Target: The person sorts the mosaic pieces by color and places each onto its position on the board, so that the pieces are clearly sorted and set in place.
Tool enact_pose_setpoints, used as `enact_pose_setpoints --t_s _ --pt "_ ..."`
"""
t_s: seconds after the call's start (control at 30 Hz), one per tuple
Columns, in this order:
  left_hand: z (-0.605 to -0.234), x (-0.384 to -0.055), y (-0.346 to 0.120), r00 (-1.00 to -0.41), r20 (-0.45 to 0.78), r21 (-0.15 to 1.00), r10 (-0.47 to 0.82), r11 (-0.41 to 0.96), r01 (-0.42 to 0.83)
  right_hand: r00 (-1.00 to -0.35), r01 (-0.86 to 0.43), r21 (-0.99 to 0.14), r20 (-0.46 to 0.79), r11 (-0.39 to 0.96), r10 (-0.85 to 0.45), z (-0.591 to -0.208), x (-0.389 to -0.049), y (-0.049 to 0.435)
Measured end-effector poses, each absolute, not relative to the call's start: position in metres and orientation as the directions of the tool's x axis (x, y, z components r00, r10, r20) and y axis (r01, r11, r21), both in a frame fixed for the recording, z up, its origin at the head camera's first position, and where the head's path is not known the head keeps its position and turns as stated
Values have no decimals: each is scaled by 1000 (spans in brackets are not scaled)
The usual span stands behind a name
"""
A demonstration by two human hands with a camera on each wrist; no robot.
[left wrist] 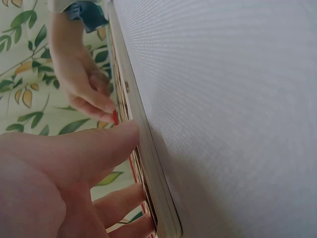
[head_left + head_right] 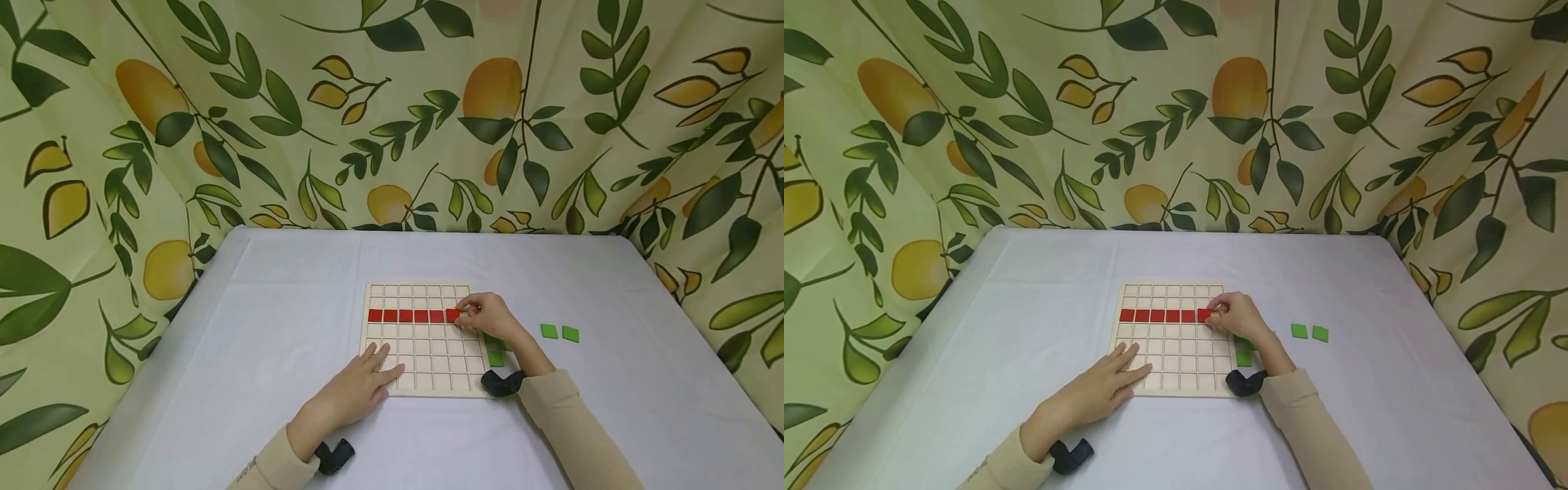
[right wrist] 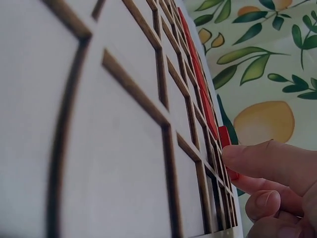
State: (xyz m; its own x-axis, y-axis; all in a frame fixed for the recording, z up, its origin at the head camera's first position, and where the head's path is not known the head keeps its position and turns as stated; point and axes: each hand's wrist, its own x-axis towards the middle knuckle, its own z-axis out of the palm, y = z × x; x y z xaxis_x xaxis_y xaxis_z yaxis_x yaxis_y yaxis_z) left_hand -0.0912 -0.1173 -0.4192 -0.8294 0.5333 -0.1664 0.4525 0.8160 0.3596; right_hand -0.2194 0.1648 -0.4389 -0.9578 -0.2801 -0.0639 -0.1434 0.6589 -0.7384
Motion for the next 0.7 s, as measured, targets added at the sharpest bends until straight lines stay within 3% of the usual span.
enact_pose_setpoints --t_s 0.7 --pt "-420 -92 -118 -831 -151 357 535 813 459 -955 -167 -704 -58 690 -290 -439 -222 162"
